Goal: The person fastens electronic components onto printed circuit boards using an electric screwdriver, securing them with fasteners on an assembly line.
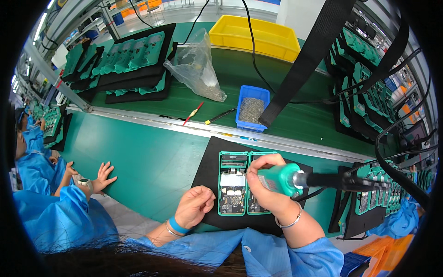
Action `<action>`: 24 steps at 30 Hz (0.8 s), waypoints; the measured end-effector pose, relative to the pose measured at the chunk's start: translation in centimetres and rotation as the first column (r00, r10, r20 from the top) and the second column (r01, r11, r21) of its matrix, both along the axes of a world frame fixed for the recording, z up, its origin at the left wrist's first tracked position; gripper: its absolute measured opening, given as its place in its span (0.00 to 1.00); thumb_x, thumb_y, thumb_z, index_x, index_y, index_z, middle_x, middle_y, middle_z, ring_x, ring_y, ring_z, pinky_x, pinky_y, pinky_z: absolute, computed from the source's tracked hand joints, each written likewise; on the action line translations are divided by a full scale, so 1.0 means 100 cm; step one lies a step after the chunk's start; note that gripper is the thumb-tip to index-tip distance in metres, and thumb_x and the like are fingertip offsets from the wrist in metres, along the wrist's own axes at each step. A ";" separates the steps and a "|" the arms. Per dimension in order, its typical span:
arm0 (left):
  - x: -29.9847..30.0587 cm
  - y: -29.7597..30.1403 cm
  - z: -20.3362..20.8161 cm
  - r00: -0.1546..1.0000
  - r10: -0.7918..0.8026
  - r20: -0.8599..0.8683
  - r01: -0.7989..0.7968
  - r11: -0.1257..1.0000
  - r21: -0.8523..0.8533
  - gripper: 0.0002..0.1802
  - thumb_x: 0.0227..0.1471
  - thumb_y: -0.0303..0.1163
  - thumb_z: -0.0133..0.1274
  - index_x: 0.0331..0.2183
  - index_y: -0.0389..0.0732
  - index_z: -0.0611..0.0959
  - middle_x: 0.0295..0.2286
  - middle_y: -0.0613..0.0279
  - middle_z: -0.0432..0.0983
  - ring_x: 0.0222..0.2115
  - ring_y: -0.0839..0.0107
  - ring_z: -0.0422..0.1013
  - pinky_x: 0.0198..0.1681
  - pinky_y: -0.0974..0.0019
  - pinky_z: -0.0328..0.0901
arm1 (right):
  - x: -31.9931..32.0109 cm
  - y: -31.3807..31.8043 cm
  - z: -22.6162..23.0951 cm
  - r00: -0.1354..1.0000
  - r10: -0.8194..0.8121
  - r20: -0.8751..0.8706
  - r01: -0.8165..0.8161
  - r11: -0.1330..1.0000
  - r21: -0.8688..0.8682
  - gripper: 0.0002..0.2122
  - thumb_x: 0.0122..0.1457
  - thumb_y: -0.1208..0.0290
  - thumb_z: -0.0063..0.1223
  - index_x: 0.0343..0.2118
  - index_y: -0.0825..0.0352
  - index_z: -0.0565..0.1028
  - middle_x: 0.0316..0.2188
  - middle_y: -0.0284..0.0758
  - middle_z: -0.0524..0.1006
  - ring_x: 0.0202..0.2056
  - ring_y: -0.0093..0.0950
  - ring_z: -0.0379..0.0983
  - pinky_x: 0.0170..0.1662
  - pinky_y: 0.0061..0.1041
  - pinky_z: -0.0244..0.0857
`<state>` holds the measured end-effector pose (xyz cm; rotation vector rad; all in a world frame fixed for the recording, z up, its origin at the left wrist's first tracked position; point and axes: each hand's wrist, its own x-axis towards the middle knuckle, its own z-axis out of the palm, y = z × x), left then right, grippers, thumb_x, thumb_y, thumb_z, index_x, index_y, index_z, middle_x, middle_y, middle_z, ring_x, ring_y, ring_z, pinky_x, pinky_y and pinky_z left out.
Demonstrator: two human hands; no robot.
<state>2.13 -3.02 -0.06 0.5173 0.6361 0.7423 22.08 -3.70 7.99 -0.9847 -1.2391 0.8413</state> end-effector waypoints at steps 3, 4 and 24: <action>0.006 -0.006 0.002 0.999 -0.018 0.035 0.018 1.000 -0.004 0.10 0.53 0.32 0.45 0.26 0.35 0.74 0.14 0.70 0.62 0.13 0.83 0.53 0.16 0.79 0.49 | -0.008 -0.014 0.015 0.997 0.027 -0.074 -0.017 0.991 0.136 0.13 0.48 0.86 0.46 0.34 0.65 0.59 0.21 0.32 0.67 0.23 0.23 0.65 0.28 0.22 0.61; 0.007 -0.006 0.004 0.997 -0.045 0.063 0.046 0.999 -0.021 0.11 0.54 0.32 0.45 0.26 0.35 0.74 0.14 0.70 0.61 0.13 0.83 0.52 0.16 0.79 0.48 | -0.009 -0.019 0.023 0.993 0.075 -0.091 -0.060 0.985 0.162 0.12 0.49 0.85 0.45 0.33 0.63 0.59 0.20 0.31 0.66 0.21 0.25 0.65 0.28 0.26 0.61; 0.012 -0.016 0.008 0.977 -0.146 0.157 0.163 0.981 -0.106 0.10 0.54 0.33 0.44 0.23 0.39 0.69 0.15 0.69 0.58 0.14 0.81 0.50 0.17 0.77 0.47 | -0.016 -0.054 0.056 0.939 0.278 -0.202 -0.244 0.953 0.178 0.12 0.49 0.84 0.47 0.33 0.62 0.59 0.21 0.34 0.66 0.21 0.27 0.66 0.30 0.32 0.60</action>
